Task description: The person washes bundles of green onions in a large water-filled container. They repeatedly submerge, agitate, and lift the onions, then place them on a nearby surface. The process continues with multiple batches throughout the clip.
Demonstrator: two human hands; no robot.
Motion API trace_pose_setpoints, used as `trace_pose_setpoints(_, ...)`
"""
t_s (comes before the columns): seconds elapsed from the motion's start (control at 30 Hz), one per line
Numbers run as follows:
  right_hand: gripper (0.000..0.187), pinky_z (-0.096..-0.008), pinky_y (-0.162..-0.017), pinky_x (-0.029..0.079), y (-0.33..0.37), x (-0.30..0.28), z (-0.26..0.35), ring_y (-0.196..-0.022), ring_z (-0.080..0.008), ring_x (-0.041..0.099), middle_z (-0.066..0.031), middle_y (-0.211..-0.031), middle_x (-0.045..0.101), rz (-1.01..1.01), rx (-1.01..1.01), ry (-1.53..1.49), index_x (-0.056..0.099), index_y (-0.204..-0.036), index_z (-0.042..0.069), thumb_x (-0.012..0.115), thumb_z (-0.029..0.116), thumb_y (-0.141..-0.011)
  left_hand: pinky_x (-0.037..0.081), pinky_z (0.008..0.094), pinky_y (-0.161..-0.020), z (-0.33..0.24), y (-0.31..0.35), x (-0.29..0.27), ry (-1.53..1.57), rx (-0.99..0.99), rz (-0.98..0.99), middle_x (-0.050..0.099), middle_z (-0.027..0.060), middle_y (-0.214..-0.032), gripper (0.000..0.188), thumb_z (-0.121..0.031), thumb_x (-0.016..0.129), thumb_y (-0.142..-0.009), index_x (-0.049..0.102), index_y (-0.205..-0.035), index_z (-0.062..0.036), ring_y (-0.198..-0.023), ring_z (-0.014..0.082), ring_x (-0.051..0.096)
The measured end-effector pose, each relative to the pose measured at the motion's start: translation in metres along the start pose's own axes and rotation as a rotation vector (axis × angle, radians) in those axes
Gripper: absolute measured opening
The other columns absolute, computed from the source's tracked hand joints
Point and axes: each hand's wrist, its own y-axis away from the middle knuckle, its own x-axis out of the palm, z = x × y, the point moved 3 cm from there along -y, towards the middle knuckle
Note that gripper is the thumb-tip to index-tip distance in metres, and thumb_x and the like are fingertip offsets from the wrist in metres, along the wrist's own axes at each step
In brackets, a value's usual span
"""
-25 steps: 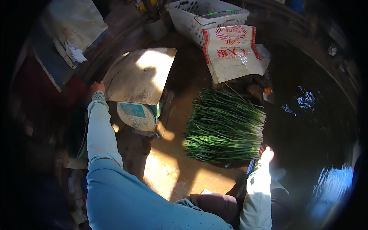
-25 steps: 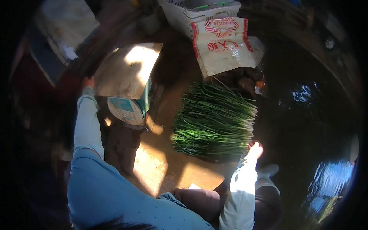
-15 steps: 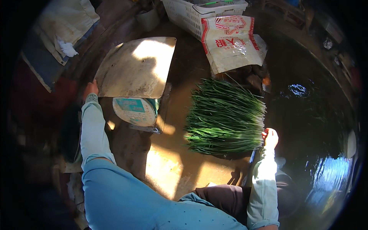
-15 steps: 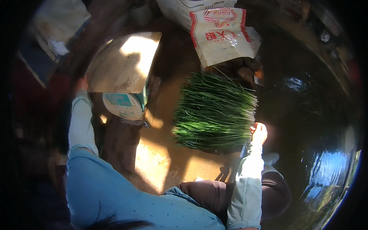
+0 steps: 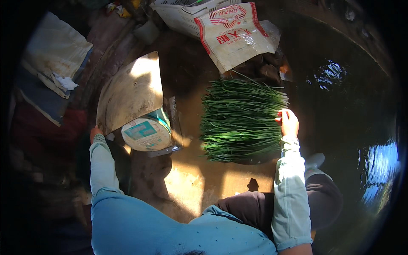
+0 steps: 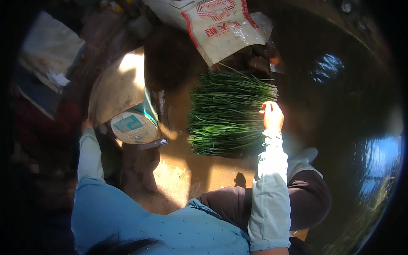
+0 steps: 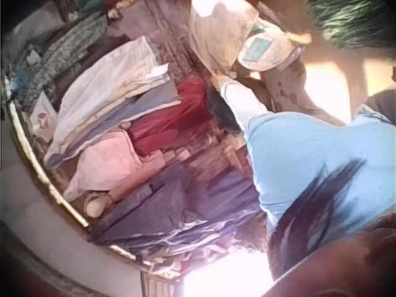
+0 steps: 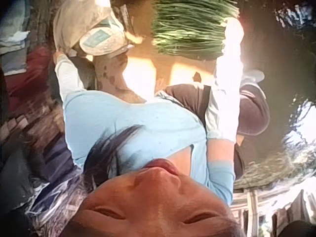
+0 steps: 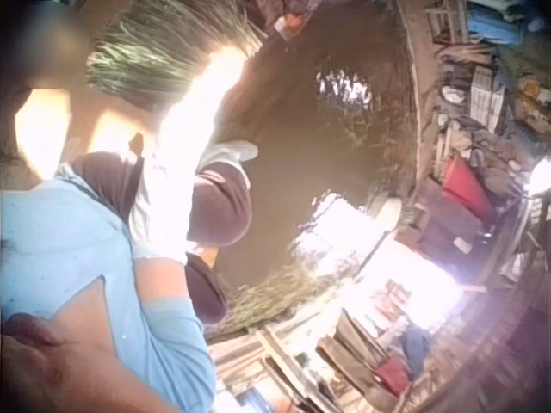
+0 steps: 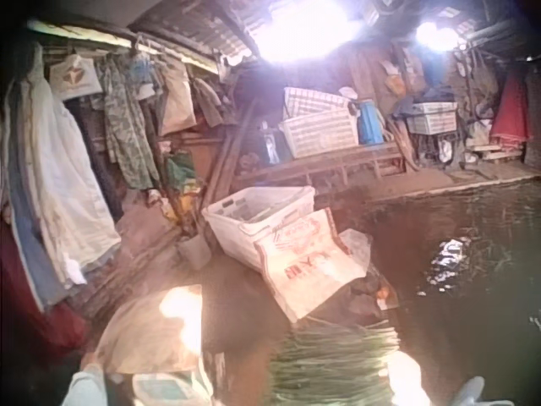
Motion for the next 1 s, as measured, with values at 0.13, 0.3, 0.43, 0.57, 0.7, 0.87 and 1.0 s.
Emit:
trace_pose_setpoints(0.13,0.019,-0.0249,-0.058,0.05,0.0,0.004,-0.002,-0.068,-0.0134,0.068,-0.0053,-0.083,0.069,-0.003,0.062,-0.075,0.067,-0.089,0.004,0.052,0.016,-0.094,0.05,0.046,-0.08,0.041,0.023,0.008,-0.067,-0.031,-0.029,0.067,0.022,-0.101,0.054,-0.039,0.032,-0.102,0.067,-0.097,0.0027,-0.098,0.0392,0.063)
trace_pose_setpoints(0.3,0.018,-0.0235,-0.058,0.049,0.0,0.012,0.019,-0.067,-0.0119,0.067,-0.0049,-0.083,0.068,0.085,0.08,-0.22,0.067,-0.091,0.003,0.052,0.014,-0.094,0.053,0.0424,-0.075,0.113,0.044,0.031,-0.012,-0.095,0.104,0.068,0.0215,-0.098,0.042,-0.029,0.041,-0.1,0.07,-0.094,0.0,-0.094,0.0348,0.066)
trace_pose_setpoints(0.43,0.017,-0.0249,-0.059,0.05,0.002,0.01,0.042,-0.068,-0.0133,0.067,-0.0057,-0.083,0.068,0.087,0.03,-0.353,0.067,-0.09,0.003,0.053,0.012,-0.093,0.053,0.0404,-0.06,0.132,0.105,0.017,0.571,-0.477,0.229,0.068,0.0173,-0.089,0.022,-0.011,0.048,-0.096,0.068,-0.099,-0.0025,-0.08,0.0313,0.066)
trace_pose_setpoints(0.57,0.017,-0.0274,-0.065,0.052,0.008,0.007,0.062,-0.069,-0.0155,0.069,-0.0065,-0.083,0.068,0.054,0.027,-0.362,0.067,-0.088,0.003,0.052,0.011,-0.092,0.053,0.0387,-0.059,0.114,0.178,-0.024,0.74,-0.595,0.301,0.062,0.0163,-0.097,0.032,0.006,0.045,-0.093,0.059,-0.117,-0.01,-0.08,0.0284,0.062)
trace_pose_setpoints(0.7,0.014,-0.0254,-0.058,0.051,0.01,-0.005,0.084,-0.065,-0.0127,0.065,-0.0048,-0.083,0.067,0.046,-0.076,-0.35,0.065,-0.095,0.005,0.053,0.012,-0.094,0.053,0.0427,-0.062,0.098,0.217,-0.056,0.773,-0.772,0.363,0.065,0.0179,-0.096,0.026,-0.005,0.042,-0.097,0.059,-0.116,-0.0043,-0.084,0.0325,0.063)
trace_pose_setpoints(0.87,0.015,-0.0296,-0.062,0.054,0.003,-0.043,0.083,-0.068,-0.0199,0.068,-0.0144,-0.085,0.069,-0.061,-0.025,-0.62,0.063,-0.097,-0.003,0.052,0.006,-0.093,0.042,0.0423,-0.1,0.006,0.269,-0.144,0.055,0.249,-0.676,0.058,0.0207,-0.12,0.04,-0.015,0.055,-0.081,0.057,-0.117,0.0014,-0.115,0.036,0.053)
trace_pose_setpoints(1.0,0.015,-0.0273,-0.06,0.054,0.003,-0.051,0.068,-0.068,-0.0185,0.067,-0.013,-0.086,0.069,-0.149,0.074,-0.565,0.064,-0.097,-0.001,0.051,0.006,-0.094,0.043,0.0402,-0.095,-0.124,0.331,-0.14,0.505,1.156,-0.393,0.063,0.0123,-0.111,0.032,-0.005,0.056,-0.078,0.06,-0.11,-0.0049,-0.105,0.0321,0.057)
